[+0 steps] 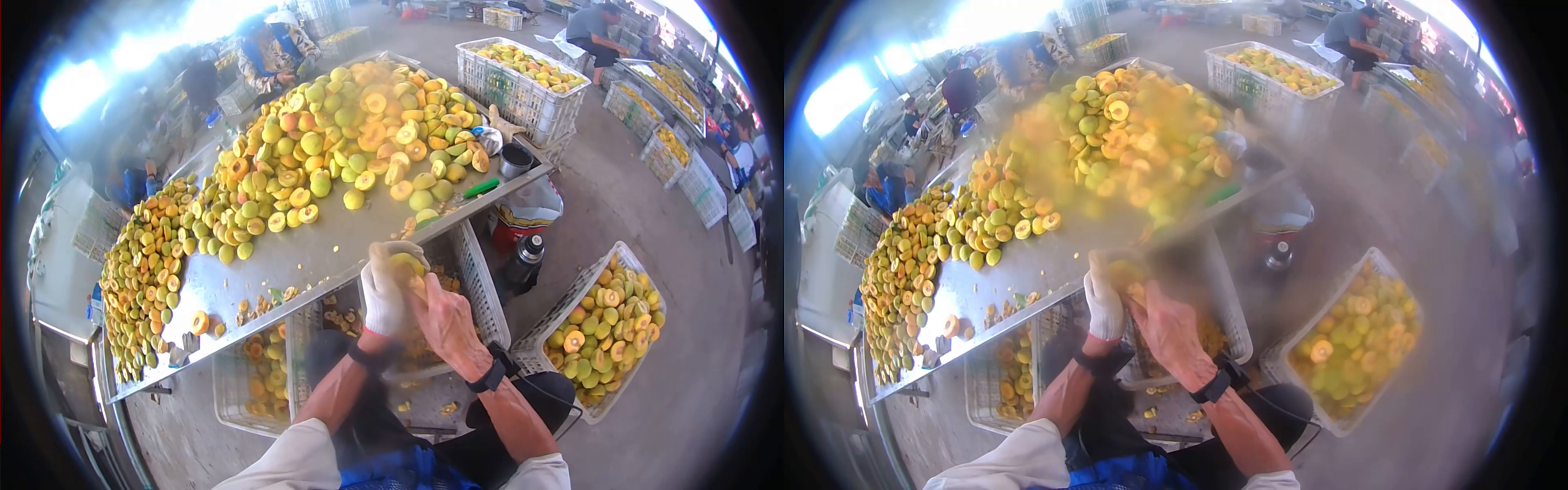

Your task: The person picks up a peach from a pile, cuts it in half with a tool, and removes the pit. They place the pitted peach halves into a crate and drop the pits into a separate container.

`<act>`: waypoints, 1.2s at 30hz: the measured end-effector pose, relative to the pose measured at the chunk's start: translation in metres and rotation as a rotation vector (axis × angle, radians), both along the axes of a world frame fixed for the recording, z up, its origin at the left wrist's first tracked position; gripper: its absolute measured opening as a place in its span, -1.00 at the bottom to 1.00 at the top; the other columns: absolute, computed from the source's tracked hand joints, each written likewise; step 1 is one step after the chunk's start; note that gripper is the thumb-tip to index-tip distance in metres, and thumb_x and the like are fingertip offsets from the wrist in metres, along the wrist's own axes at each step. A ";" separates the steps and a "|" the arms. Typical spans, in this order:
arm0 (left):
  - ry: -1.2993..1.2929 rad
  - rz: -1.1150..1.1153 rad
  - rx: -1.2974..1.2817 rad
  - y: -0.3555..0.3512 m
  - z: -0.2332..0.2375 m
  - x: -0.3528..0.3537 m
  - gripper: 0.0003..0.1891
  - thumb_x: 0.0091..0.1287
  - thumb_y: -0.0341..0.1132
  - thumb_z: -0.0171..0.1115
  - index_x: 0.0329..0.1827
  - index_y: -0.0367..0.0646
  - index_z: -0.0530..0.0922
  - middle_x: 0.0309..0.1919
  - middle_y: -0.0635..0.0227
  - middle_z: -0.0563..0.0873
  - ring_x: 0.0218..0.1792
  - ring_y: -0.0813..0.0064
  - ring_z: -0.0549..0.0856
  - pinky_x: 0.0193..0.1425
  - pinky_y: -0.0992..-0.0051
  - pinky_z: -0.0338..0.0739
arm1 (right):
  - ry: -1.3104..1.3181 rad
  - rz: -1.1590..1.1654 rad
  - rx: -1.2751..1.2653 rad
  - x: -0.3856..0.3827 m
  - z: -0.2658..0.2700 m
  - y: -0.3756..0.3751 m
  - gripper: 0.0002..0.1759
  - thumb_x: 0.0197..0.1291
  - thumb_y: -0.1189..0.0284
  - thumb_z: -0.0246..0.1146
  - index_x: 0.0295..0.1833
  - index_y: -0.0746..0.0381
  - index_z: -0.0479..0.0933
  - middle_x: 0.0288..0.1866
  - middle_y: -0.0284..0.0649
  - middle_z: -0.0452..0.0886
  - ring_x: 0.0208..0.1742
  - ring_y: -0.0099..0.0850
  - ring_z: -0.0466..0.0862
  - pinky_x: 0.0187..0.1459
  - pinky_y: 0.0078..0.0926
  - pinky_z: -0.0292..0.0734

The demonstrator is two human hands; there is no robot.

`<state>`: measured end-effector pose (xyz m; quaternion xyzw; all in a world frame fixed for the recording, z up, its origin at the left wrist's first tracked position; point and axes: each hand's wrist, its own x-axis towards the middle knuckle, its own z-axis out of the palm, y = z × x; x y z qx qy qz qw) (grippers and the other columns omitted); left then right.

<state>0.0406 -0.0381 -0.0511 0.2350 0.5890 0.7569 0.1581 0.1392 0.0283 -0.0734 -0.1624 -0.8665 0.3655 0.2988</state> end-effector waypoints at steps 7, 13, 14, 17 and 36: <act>0.021 0.083 0.063 0.004 0.006 0.003 -0.34 0.75 0.12 -0.27 -0.09 -0.28 0.65 -0.29 0.28 0.74 -0.23 0.51 0.67 -0.04 0.46 0.57 | 0.062 0.006 -0.038 -0.002 0.010 -0.005 -0.76 0.49 0.42 0.25 -0.07 0.36 0.38 -0.46 0.25 0.60 -0.33 0.25 0.68 -0.37 0.08 0.55; 0.035 0.082 0.016 -0.004 0.006 0.007 -0.33 0.76 0.10 -0.28 -0.11 -0.28 0.67 -0.32 0.31 0.74 -0.27 0.54 0.66 -0.09 0.49 0.57 | -0.009 0.080 -0.052 0.004 0.003 -0.001 -0.80 0.47 0.46 0.24 -0.07 0.37 0.41 -0.45 0.25 0.59 -0.32 0.26 0.67 -0.34 0.10 0.53; 0.019 0.060 0.029 -0.005 0.002 0.004 -0.33 0.76 0.10 -0.28 -0.13 -0.28 0.68 -0.35 0.33 0.74 -0.30 0.55 0.66 -0.13 0.49 0.57 | 0.009 0.091 -0.057 0.004 0.004 -0.002 -0.82 0.47 0.46 0.22 -0.07 0.38 0.42 -0.45 0.25 0.59 -0.31 0.26 0.67 -0.34 0.09 0.53; 0.144 0.005 0.018 -0.002 -0.030 -0.012 -0.33 0.76 0.07 -0.27 -0.21 -0.24 0.70 -0.44 0.36 0.73 -0.40 0.56 0.66 -0.26 0.50 0.56 | 0.007 0.145 -0.022 0.009 0.006 0.000 -0.81 0.50 0.44 0.17 -0.06 0.39 0.45 -0.45 0.23 0.60 -0.35 0.23 0.66 -0.36 0.04 0.53; -0.357 -0.187 0.316 0.009 -0.020 -0.008 -0.42 0.72 0.05 -0.07 -0.25 -0.29 0.67 -0.48 0.37 0.66 -0.42 0.63 0.56 -0.29 0.47 0.51 | -0.107 0.369 -1.534 0.029 -0.019 -0.002 -0.38 0.60 -0.26 -0.10 -0.32 0.03 0.26 -0.73 -0.55 0.04 -0.84 -0.67 -0.05 -0.84 -0.61 -0.15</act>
